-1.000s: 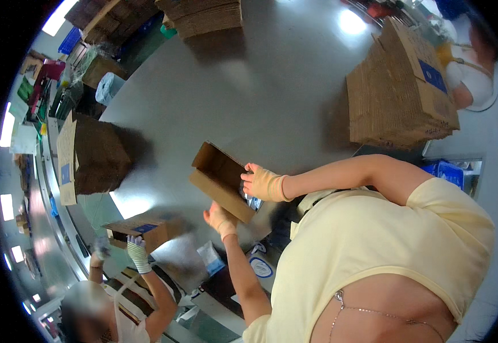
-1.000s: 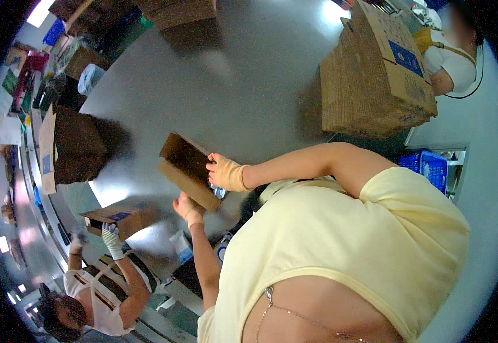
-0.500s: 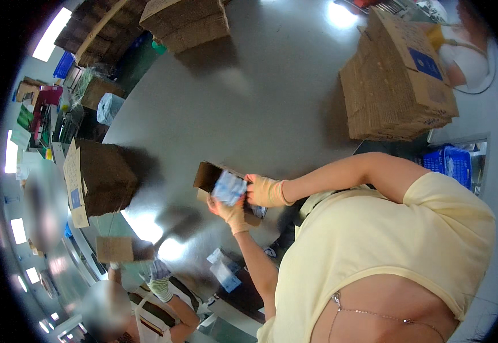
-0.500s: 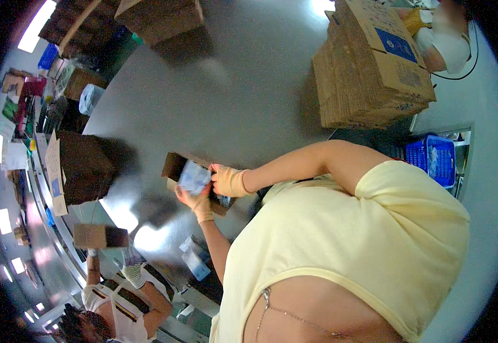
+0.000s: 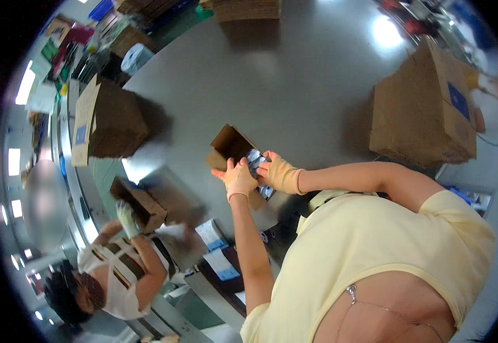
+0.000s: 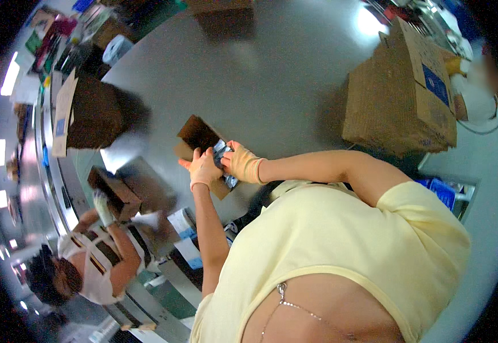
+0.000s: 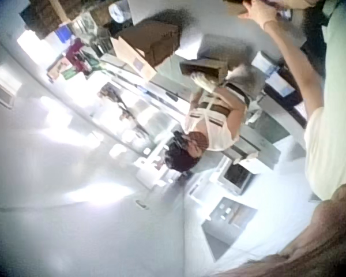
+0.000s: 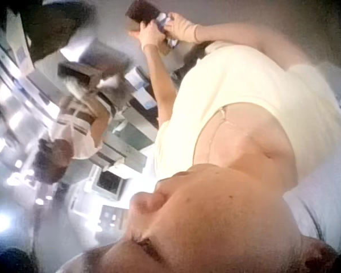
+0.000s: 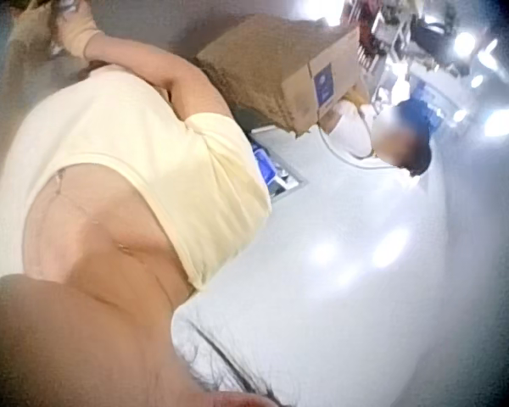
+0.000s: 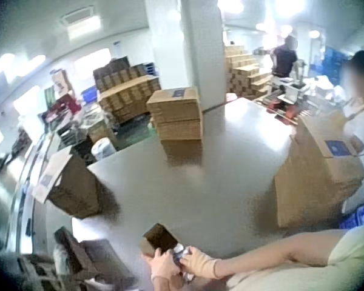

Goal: The person places small white packets into a cardboard box. The person then closes the box flaps and stacks the filled box onto a pile of other boxes. The person repeats this process with multiple boxes.

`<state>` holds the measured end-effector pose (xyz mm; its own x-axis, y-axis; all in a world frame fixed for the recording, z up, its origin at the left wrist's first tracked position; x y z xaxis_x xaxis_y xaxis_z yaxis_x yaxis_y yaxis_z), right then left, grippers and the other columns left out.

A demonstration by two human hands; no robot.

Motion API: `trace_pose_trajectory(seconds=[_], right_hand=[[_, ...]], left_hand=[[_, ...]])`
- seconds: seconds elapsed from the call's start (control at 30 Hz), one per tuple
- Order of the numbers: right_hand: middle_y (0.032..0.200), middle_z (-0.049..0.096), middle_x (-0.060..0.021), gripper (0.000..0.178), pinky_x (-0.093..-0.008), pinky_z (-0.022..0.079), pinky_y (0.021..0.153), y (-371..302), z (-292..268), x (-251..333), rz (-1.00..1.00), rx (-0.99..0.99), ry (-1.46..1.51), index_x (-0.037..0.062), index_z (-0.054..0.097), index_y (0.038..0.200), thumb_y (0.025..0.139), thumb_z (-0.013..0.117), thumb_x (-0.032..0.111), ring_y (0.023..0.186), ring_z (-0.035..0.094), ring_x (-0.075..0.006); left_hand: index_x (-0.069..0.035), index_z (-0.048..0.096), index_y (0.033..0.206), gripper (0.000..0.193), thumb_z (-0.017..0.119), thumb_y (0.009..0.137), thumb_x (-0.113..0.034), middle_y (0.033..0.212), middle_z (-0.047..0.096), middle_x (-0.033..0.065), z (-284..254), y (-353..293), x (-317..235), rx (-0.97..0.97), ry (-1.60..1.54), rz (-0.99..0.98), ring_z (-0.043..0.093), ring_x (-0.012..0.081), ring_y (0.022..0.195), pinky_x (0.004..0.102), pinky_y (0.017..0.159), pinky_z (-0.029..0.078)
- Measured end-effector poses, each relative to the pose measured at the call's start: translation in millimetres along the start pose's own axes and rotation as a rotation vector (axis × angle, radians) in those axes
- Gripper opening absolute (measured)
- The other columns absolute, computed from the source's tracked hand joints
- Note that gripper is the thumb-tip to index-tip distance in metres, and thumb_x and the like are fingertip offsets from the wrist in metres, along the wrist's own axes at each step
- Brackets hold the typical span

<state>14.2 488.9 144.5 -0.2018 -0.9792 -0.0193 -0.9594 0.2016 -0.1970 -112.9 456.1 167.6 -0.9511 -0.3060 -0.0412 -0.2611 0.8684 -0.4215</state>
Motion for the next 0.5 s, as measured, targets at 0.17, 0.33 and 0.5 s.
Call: trace_pose_trajectory(seconds=[0.17, 0.33, 0.5], right_hand=[[0.107, 0.058, 0.0002, 0.022, -0.0484, 0.029, 0.103, -2, -2, 3, -0.047, -0.043, -0.065, 0.0157, 0.065, 0.099, 0.089, 0.046, 0.021, 0.108, 0.050, -0.0176], [0.120, 0.057, -0.0028, 0.027, -0.0505, 0.028, 0.103, -8, -7, -1, -0.081, 0.011, -0.081, 0.0146, 0.062, 0.112, 0.086, 0.052, 0.018, 0.114, 0.049, -0.0175], [0.124, 0.056, -0.0022, 0.034, -0.0526, 0.027, 0.104, -11, -9, 1, -0.076, 0.024, -0.114, 0.0154, 0.059, 0.119, 0.086, 0.054, 0.019, 0.117, 0.048, -0.0173]], left_hand=[[-0.010, 0.044, 0.132, 0.065, 0.068, 0.073, -0.022, 0.134, 0.051, 0.0063, 44, -29, 8, -0.379, -0.283, 0.018, 0.035, 0.0266, 0.133, 0.0662, 0.105, 0.013], [-0.004, 0.052, 0.122, 0.050, 0.060, 0.074, -0.007, 0.127, 0.053, 0.0153, 75, -138, 16, -0.798, -0.684, -0.144, 0.046, 0.0338, 0.121, 0.0484, 0.105, 0.031], [-0.003, 0.059, 0.115, 0.040, 0.066, 0.077, -0.014, 0.116, 0.059, 0.0186, 151, -322, 95, -0.507, -0.373, -0.915, 0.053, 0.0355, 0.111, 0.0443, 0.097, 0.041]])
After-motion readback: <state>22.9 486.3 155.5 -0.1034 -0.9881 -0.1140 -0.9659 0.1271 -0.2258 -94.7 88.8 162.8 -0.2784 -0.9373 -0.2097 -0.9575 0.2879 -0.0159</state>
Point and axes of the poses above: each hand's wrist, its own y-axis towards the middle knuckle, its own z-axis out of the palm, x = y × z, the point moved 2 cm from there along y, towards the middle knuckle
